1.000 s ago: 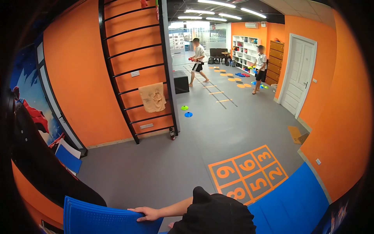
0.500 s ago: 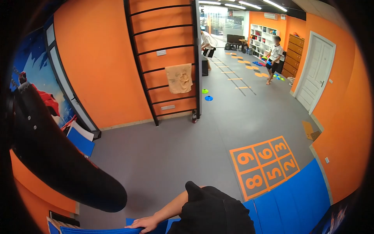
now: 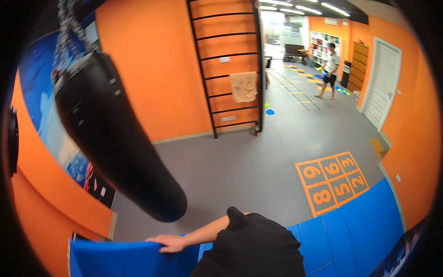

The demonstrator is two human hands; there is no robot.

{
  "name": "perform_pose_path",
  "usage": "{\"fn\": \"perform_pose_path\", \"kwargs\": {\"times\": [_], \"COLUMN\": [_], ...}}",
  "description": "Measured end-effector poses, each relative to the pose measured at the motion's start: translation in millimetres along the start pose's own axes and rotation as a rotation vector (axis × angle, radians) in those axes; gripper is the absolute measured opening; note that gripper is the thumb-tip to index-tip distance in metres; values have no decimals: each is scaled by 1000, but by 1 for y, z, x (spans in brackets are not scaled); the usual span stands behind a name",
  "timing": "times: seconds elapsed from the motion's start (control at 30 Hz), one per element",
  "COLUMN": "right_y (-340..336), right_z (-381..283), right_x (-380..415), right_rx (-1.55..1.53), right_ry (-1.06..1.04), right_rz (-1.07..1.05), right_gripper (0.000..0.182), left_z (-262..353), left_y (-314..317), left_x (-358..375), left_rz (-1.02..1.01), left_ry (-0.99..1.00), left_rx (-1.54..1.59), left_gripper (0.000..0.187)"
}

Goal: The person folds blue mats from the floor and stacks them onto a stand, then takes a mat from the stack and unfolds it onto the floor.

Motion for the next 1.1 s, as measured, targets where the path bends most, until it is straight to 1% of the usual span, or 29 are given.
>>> {"fn": "perform_pose_path", "kwargs": {"times": [0.13,0.17,0.2,0.23,0.27,0.33,0.37,0.43,0.47,0.53,0.57,0.6,0.67,0.7,0.73,0.77,0.8,0.83,0.87,0.93,1.0,1.03,1.1], "right_y": [22,18,20,23,26,26,30,36,40,51,61,75,95,104,118,131,142,174,187,214,245,260,292], "right_z": [13,0,0,17,28,34,41,62,78,119,146,164,189,184,189,191,194,198,199,197,197,199,191], "right_x": [-40,-51,-59,-69,-80,-98,-109,-137,-156,-196,-218,-237,-295,-325,-352,-382,-412,-463,-488,-542,-593,-617,-659], "right_rx": [30,-5,21,40,-61,-106,-128,-104,-110,-133,-141,-158,-71,2,-9,42,89,60,45,24,41,49,54], "right_ry": [84,125,126,131,160,216,211,210,194,169,208,194,198,204,189,133,73,36,26,-5,-73,-111,-176], "right_rz": [153,187,229,265,278,368,378,366,362,347,322,266,259,225,162,135,114,29,2,-39,-64,-78,-89], "right_gripper": [62,61,60,59,59,61,62,61,61,60,59,59,58,57,57,56,56,56,55,55,55,55,54], "left_z": [43,46,60,75,97,104,106,110,109,106,110,110,122,125,124,124,124,122,115,129,151,150,154], "left_y": [-72,-83,-81,-78,-68,-79,-88,-96,-106,-116,-126,-136,-155,-167,-181,-197,-212,-241,-255,-274,-289,-304,-336], "left_x": [-12,-25,-38,-51,-63,-92,-106,-133,-148,-178,-192,-198,-222,-230,-237,-248,-262,-278,-286,-299,-315,-330,-355], "left_rz": [14,69,34,-5,-55,-52,-2,-9,35,43,57,111,199,256,336,410,462,563,606,677,648,670,680], "left_ry": [91,13,55,93,189,221,238,241,266,199,196,216,245,262,224,186,202,124,19,55,22,27,95], "left_rx": [172,200,289,380,456,490,512,394,410,379,399,417,360,383,269,154,173,-49,-285,-254,-184,-174,-243], "left_gripper": [52,50,53,57,57,56,56,50,50,49,47,47,41,41,38,34,34,32,31,32,33,33,34]}}
Point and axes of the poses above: each hand's wrist, its own x-axis away from the middle knuckle, its own y-axis out of the palm, z = x × y, the point moved 7 cm from there along -x, towards the middle knuckle, and after that the axes turned 1 degree about -y, right-handed, at the moved point
